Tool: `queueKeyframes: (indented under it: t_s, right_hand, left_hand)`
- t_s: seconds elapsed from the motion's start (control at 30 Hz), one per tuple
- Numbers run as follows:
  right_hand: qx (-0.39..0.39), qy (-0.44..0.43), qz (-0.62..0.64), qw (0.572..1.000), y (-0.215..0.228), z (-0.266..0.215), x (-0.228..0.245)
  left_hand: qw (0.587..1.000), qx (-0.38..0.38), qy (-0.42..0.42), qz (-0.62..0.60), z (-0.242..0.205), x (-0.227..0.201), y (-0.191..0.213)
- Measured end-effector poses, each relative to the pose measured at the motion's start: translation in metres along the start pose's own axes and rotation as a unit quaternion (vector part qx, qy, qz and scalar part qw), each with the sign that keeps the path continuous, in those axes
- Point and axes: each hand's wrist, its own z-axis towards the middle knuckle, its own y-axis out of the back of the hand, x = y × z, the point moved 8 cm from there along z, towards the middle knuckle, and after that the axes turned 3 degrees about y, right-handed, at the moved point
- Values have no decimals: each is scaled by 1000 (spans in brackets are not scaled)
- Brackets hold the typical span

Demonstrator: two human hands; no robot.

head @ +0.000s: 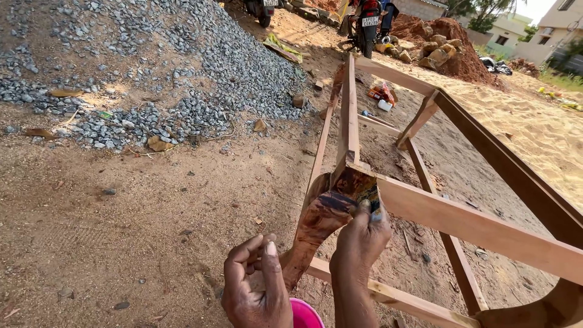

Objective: Applying wood filler or putty to the joints and surfaces of a wooden table frame using a scraper.

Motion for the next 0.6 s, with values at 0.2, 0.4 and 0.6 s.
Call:
queueKeyframes:
  t_s: [0.2,0.4,0.6]
  right_hand:
    - [-19,48,-156,986,-31,26,-29]
    - [-5,126,-336,933,-49,9,-11]
    - [19,200,-470,860,-64,-21,34]
  left_hand:
    - [999,-14,6,-46,4,10,11]
    - [996,-9,45,-76,8,3,20]
    - [993,-11,51,-110,10,1,23]
